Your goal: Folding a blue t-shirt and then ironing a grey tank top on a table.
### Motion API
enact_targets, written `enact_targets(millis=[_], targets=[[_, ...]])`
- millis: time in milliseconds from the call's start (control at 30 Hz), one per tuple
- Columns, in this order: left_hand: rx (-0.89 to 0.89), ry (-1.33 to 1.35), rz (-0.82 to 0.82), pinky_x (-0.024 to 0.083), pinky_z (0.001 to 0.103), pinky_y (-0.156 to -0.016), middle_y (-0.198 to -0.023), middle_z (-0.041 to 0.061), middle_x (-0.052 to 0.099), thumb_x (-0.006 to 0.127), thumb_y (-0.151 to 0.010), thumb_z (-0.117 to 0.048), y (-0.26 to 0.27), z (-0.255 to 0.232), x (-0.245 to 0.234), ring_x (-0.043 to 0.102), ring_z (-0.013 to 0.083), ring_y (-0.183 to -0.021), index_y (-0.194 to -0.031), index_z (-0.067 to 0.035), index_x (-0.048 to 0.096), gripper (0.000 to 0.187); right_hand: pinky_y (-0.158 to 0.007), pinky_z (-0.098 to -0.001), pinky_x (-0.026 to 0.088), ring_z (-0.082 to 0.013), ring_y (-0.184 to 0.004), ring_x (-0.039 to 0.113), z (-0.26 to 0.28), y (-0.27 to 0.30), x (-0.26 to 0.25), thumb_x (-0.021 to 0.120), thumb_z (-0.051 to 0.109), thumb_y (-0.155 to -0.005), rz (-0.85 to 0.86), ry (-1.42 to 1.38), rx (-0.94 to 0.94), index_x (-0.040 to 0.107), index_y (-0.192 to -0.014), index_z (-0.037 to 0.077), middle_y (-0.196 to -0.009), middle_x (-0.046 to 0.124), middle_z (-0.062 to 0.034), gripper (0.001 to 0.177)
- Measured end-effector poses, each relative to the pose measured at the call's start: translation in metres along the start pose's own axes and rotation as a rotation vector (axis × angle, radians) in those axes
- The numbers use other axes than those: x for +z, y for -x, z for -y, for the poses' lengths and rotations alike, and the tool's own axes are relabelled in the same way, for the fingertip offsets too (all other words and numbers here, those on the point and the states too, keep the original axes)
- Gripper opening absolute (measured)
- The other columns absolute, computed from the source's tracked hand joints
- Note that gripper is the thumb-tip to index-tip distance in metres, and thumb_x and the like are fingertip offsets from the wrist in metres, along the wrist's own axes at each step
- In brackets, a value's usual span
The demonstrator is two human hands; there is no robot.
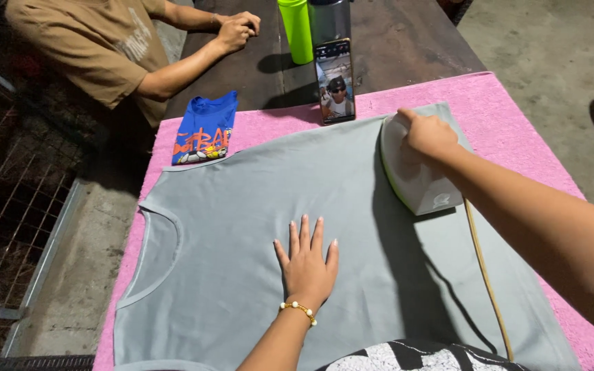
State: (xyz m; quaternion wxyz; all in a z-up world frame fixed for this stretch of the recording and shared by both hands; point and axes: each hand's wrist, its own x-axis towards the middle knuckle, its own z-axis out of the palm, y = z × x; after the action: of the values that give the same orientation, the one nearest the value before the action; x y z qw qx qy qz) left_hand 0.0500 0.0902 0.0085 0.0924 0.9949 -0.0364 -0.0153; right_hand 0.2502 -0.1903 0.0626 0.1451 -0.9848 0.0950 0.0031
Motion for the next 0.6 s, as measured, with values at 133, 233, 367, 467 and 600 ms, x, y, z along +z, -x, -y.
enact_targets(millis=[133, 233, 367, 467, 600], targets=[[0.002, 0.013, 0.003, 0.004, 0.062, -0.119, -0.167, 0.005, 0.017, 0.033, -0.102, -0.050, 0.000, 0.000, 0.000, 0.011, 0.0283, -0.153, -0.159, -0.024, 0.027, 0.063, -0.089, -0.0496, 0.057, -0.0401, -0.110, 0.069, 0.001, -0.004, -0.005, 0.067, 0.019, -0.086, -0.009, 0.020, 0.030, 0.047, -0.152, 0.043, -0.120, 0.070, -0.0211, 0.073], [0.008, 0.026, -0.012, 0.004, 0.062, -0.118, -0.167, 0.005, 0.018, 0.035, -0.102, -0.050, 0.000, 0.002, 0.002, 0.011, 0.0289, -0.153, -0.158, -0.023, 0.028, 0.063, -0.091, -0.0498, 0.057, -0.0401, -0.112, 0.068, 0.005, -0.002, -0.011, 0.067, 0.018, -0.085, 0.005, 0.039, 0.053, 0.046, -0.153, 0.044, -0.121, 0.069, -0.0209, 0.075], [0.001, 0.029, -0.015, 0.006, 0.062, -0.119, -0.167, 0.004, 0.020, 0.036, -0.101, -0.049, 0.000, -0.001, -0.001, 0.013, 0.0282, -0.153, -0.158, -0.024, 0.029, 0.063, -0.092, -0.0499, 0.056, -0.0403, -0.115, 0.067, -0.014, -0.008, -0.009, 0.067, 0.017, -0.084, 0.007, 0.084, 0.063, 0.043, -0.154, 0.044, -0.123, 0.068, -0.0207, 0.078], [0.006, 0.015, -0.039, 0.006, 0.062, -0.118, -0.166, 0.004, 0.020, 0.037, -0.101, -0.050, 0.000, -0.001, 0.000, 0.014, 0.0279, -0.153, -0.157, -0.024, 0.029, 0.063, -0.094, -0.0501, 0.056, -0.0404, -0.116, 0.067, -0.018, -0.005, -0.016, 0.066, 0.018, -0.087, 0.013, 0.083, 0.092, 0.042, -0.154, 0.047, -0.126, 0.067, -0.0207, 0.077], [-0.013, 0.019, -0.009, 0.005, 0.061, -0.119, -0.167, 0.003, 0.019, 0.035, -0.101, -0.050, 0.001, -0.003, -0.004, 0.012, 0.0272, -0.153, -0.158, -0.025, 0.028, 0.062, -0.095, -0.0498, 0.056, -0.0402, -0.117, 0.067, -0.028, -0.007, -0.021, 0.069, 0.019, -0.085, 0.033, 0.090, 0.130, 0.041, -0.154, 0.048, -0.127, 0.066, -0.0205, 0.080]])
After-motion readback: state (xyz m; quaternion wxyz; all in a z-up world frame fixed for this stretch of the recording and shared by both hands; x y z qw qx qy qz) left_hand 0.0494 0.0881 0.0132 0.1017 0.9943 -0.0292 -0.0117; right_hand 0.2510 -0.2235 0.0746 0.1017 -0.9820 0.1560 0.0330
